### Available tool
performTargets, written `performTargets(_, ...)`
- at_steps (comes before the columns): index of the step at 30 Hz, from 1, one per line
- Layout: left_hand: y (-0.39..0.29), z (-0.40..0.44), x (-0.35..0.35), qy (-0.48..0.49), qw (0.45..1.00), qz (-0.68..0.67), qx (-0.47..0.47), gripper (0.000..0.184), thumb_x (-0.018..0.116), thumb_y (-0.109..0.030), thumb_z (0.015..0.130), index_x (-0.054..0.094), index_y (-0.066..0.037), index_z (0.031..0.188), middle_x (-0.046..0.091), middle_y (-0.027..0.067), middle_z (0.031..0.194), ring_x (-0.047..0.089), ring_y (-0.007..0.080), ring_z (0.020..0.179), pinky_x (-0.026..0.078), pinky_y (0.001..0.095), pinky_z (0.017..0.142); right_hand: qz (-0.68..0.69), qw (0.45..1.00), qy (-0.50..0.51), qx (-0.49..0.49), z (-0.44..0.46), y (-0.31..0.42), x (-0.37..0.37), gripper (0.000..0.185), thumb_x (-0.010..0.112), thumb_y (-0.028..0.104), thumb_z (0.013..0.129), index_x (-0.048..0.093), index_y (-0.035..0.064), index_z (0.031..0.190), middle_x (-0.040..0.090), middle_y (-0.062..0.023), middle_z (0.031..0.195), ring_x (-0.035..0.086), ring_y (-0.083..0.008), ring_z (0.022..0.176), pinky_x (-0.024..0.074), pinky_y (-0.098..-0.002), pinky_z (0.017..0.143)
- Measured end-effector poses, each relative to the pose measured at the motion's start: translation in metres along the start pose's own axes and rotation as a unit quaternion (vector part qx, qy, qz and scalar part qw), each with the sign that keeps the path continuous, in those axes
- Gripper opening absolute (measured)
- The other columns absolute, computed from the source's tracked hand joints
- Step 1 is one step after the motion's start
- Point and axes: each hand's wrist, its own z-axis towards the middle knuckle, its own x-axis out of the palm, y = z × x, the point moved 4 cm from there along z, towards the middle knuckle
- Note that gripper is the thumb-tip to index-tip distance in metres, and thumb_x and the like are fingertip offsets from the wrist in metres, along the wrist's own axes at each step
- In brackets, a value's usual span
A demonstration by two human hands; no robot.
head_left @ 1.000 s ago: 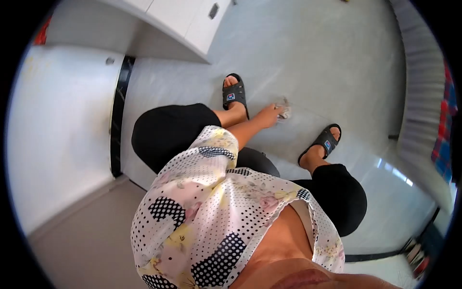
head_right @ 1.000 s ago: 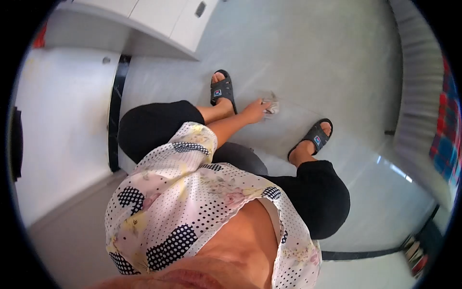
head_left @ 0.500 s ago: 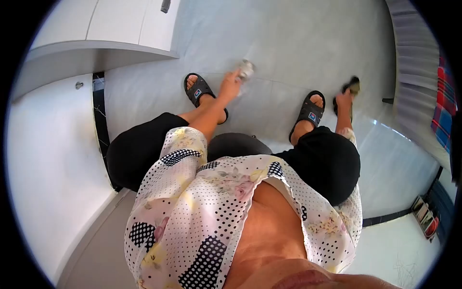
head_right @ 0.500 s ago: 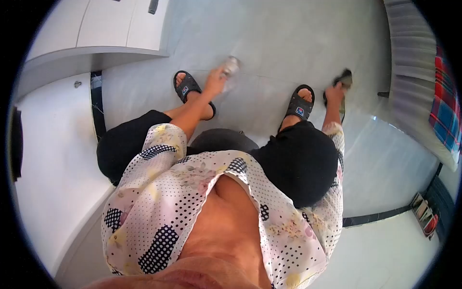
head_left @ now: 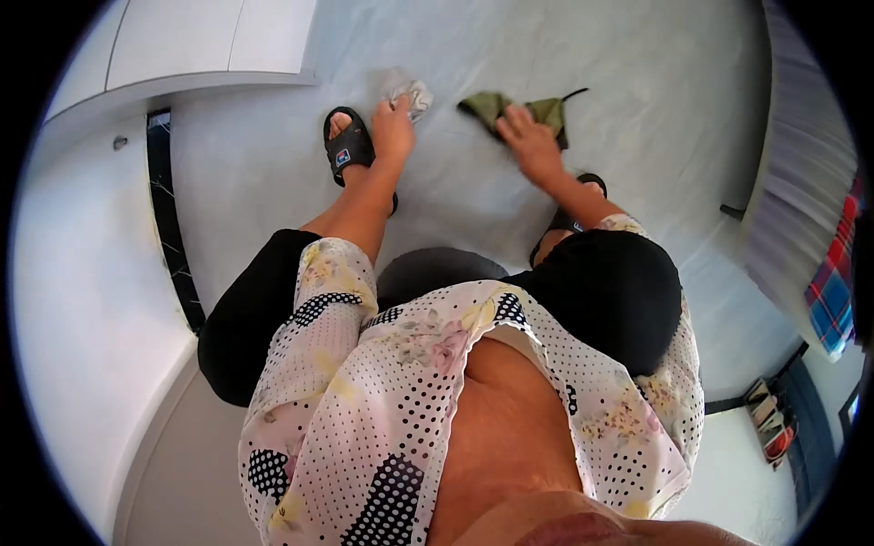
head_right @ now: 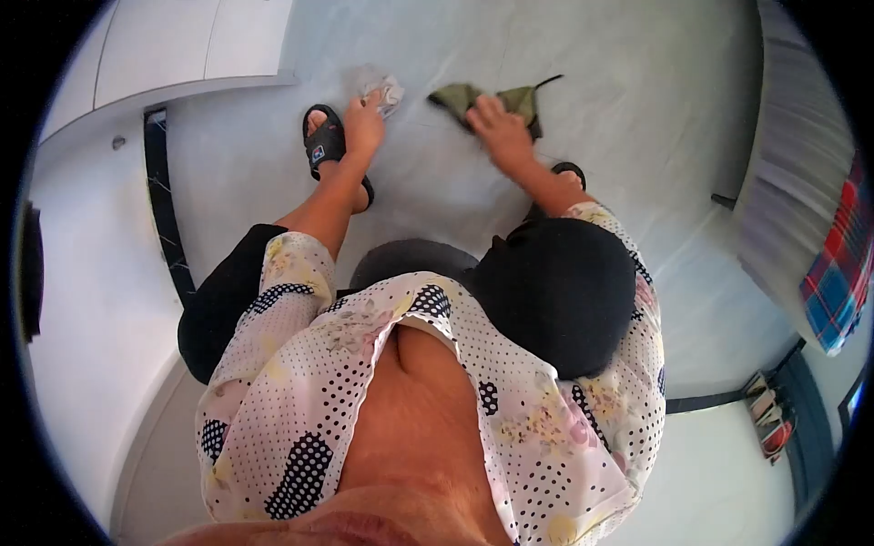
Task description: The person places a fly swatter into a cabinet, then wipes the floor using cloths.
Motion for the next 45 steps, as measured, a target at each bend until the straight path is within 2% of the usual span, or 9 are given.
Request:
performTargets(4,-0.026,0.009,0.004,0.035,0.996,0.007,0.078,0.039,0.048,0.001,0.079,0.054,-0.013,0.115,0.050,0.0173,0.101,0.051,0.0373,0.088,0.045,0.0438,0.075,0.060,0.993,0.072,-0.073,-0.001,0.054,-0.006,0.051,0.052,0.000,0.074,0.051,0.0133,0.124,0.040,-0.0097,0.138,0.043,-0.0293,0.123,0.0408,-0.0397,0.087)
performTargets(7,-0.038,0.005,0.009,0.055,0.992,-0.028,0.112,0.040,0.048,0.001,0.078,0.055,-0.013,0.115,0.050,0.0160,0.100,0.051,0.0369,0.088,0.045,0.0445,0.075,0.344,0.936,0.040,0.059,0.011,0.022,0.004,0.044,0.054,0.000,0.074,0.058,0.0107,0.116,0.049,-0.0093,0.131,0.053,-0.0276,0.110,0.0428,-0.0352,0.088)
performTargets(8,-0.036,0.001,0.010,0.074,0.991,-0.027,0.107,0.041,0.048,0.001,0.078,0.055,-0.014,0.116,0.050,0.0159,0.101,0.051,0.0365,0.090,0.046,0.0446,0.077,0.502,0.839,0.064,0.201,0.020,0.013,-0.010,0.036,0.055,0.002,0.075,0.062,0.0072,0.111,0.059,-0.0080,0.119,0.059,-0.0202,0.098,0.0446,-0.0286,0.086)
performTargets(17,0.005,-0.044,0.045,0.132,0.988,-0.037,0.066,0.044,0.051,-0.006,0.079,0.053,-0.017,0.122,0.049,0.0173,0.109,0.053,0.0370,0.096,0.045,0.0440,0.081,0.597,0.549,-0.356,0.465,-0.083,-0.118,-0.031,0.037,0.054,-0.001,0.082,0.054,-0.0012,0.119,0.060,-0.0054,0.107,0.057,-0.0133,0.092,0.0462,-0.0236,0.078)
performTargets(19,0.020,-0.048,0.053,0.147,0.987,-0.037,0.047,0.048,0.054,-0.008,0.079,0.051,-0.019,0.125,0.048,0.0174,0.112,0.053,0.0363,0.098,0.045,0.0437,0.082,0.540,0.556,-0.384,0.502,-0.111,-0.142,-0.024,0.040,0.053,0.003,0.084,0.050,-0.0033,0.123,0.057,-0.0090,0.115,0.056,-0.0185,0.101,0.0450,-0.0281,0.084)
performTargets(23,0.026,-0.062,0.053,0.202,0.978,-0.059,-0.017,0.049,0.056,-0.011,0.079,0.049,-0.019,0.127,0.047,0.0179,0.115,0.052,0.0361,0.101,0.044,0.0433,0.084,0.200,0.809,-0.203,0.514,-0.145,-0.167,0.008,0.054,0.058,0.024,0.081,0.045,0.0025,0.129,0.041,-0.0185,0.134,0.040,-0.0319,0.123,0.0371,-0.0420,0.097)
performTargets(27,0.019,-0.058,0.056,0.201,0.975,-0.070,-0.057,0.044,0.055,-0.014,0.081,0.051,-0.016,0.125,0.046,0.0171,0.116,0.052,0.0346,0.101,0.044,0.0414,0.085,-0.011,0.916,-0.027,0.401,-0.104,-0.132,0.008,0.063,0.059,0.030,0.076,0.041,0.0127,0.134,0.031,-0.0192,0.141,0.032,-0.0344,0.129,0.0354,-0.0456,0.098)
performTargets(43,-0.024,-0.005,0.044,0.092,0.952,-0.258,-0.136,0.038,0.057,-0.019,0.075,0.060,-0.010,0.112,0.063,0.0206,0.090,0.060,0.0357,0.086,0.047,0.0424,0.078,0.000,0.930,0.199,0.308,-0.119,-0.089,0.089,0.075,0.061,0.030,0.075,0.028,0.0195,0.141,0.020,-0.0169,0.147,0.023,-0.0379,0.133,0.0304,-0.0465,0.102)
performTargets(45,-0.036,0.023,0.026,0.069,0.946,-0.303,-0.092,0.038,0.058,-0.021,0.075,0.060,-0.008,0.111,0.064,0.0203,0.090,0.061,0.0347,0.085,0.047,0.0410,0.076,-0.048,0.976,-0.030,0.211,-0.142,-0.053,0.089,0.072,0.060,0.031,0.077,0.029,0.0169,0.140,0.021,-0.0188,0.146,0.024,-0.0412,0.132,0.0274,-0.0472,0.104)
